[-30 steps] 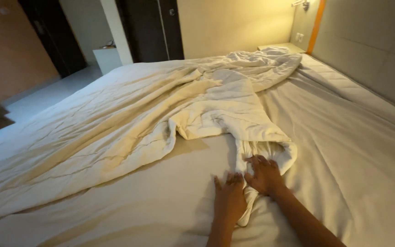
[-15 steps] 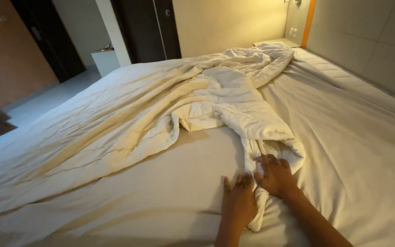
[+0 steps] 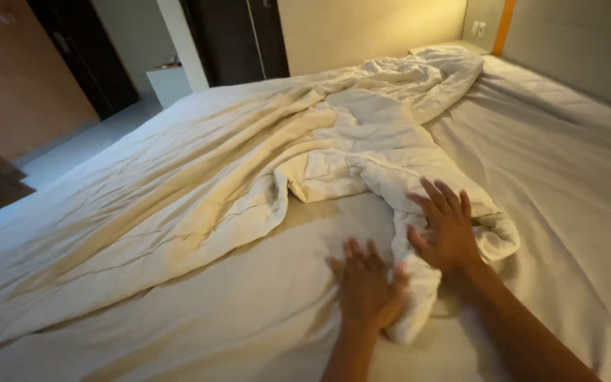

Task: The person spreads a white duvet over a bed, smoothing out the fabric and tucking the edges under the mattress. They adjust the duvet to cover the entire surface of the bed evenly.

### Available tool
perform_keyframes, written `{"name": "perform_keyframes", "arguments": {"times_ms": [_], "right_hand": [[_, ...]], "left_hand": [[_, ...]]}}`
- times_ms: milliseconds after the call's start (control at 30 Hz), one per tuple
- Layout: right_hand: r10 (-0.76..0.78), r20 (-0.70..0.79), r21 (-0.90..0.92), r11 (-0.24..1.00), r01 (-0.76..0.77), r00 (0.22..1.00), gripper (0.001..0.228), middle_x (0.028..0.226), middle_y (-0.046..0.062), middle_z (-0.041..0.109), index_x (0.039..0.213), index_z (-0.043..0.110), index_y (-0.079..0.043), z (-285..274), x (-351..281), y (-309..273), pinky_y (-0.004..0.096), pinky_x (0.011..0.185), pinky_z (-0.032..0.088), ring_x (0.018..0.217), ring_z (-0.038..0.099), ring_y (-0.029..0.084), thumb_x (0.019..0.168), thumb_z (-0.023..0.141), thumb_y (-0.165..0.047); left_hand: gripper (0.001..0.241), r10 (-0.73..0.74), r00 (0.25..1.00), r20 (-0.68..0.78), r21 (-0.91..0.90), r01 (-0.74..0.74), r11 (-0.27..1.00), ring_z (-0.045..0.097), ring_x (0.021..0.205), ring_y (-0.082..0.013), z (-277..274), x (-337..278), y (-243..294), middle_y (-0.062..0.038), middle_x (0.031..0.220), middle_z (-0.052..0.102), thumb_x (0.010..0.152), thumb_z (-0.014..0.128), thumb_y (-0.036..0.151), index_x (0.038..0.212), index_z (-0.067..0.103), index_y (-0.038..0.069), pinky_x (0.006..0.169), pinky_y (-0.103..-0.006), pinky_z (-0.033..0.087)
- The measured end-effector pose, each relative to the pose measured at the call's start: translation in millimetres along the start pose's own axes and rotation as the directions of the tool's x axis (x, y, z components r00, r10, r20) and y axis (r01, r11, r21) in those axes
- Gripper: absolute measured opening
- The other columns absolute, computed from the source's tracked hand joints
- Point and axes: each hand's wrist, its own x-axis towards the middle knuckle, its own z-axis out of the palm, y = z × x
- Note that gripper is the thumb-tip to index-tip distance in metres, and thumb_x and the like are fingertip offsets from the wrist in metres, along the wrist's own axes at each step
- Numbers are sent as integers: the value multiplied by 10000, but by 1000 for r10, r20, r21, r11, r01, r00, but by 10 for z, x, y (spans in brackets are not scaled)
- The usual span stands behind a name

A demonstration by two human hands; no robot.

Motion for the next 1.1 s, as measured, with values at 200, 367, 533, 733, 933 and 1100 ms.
{"name": "perform_keyframes", "arguments": {"times_ms": [200,367,533,733,933,1100], "right_hand": [[45,225,-70,997,-30,973,934,1631,227,253,1533,390,-192,241,620,37,719,1110,87,1476,204,461,719,739,-489],[134,246,-123,987,-106,960,796,1643,165,314,1547,414,-219,675,907,266,740,1149,117,1507,253,412,848,672,-497],[169,288,-115,983,-142,943,757,1615,150,369,1537,431,-203,1111,1116,359,752,1126,146,1480,297,397,867,643,-485],[206,235,-59,978,-198,950,632,1608,154,433,1513,468,-189,1438,1054,603,709,1147,199,1484,346,391,946,586,-440],[158,241,-125,983,-131,957,652,1563,189,444,1552,433,-185,1543,1021,701,701,1122,225,1430,385,399,958,568,-418],[159,152,-155,979,-135,976,587,1547,188,471,1493,477,-170,1509,1127,447,618,1178,251,1432,404,387,967,556,-418]], "left_hand": [[823,-76,985,-154,90,91,992,197,1545,-420,281,601,-660,-302,1617,302,987,464,564,1553,347,-22,1223,-642,82],[905,-34,983,-182,153,63,986,183,1533,-414,351,1007,-803,-293,1611,271,867,573,493,1544,297,-42,1198,-635,75],[970,18,949,-314,328,91,940,221,1543,-384,400,1404,-982,-287,1646,286,821,634,448,1570,295,-66,1228,-632,95],[910,-27,907,-420,81,67,994,204,1579,-390,458,1849,-999,-293,1655,285,826,599,353,1564,303,-90,1266,-523,131],[846,-16,919,-394,125,71,990,185,1539,-413,532,2299,-1084,-326,1614,293,905,554,381,1528,305,-133,1223,-581,80],[809,-19,896,-443,53,48,997,201,1548,-424,683,2606,-1125,-317,1606,323,969,530,444,1517,331,-117,1242,-597,86]]}}
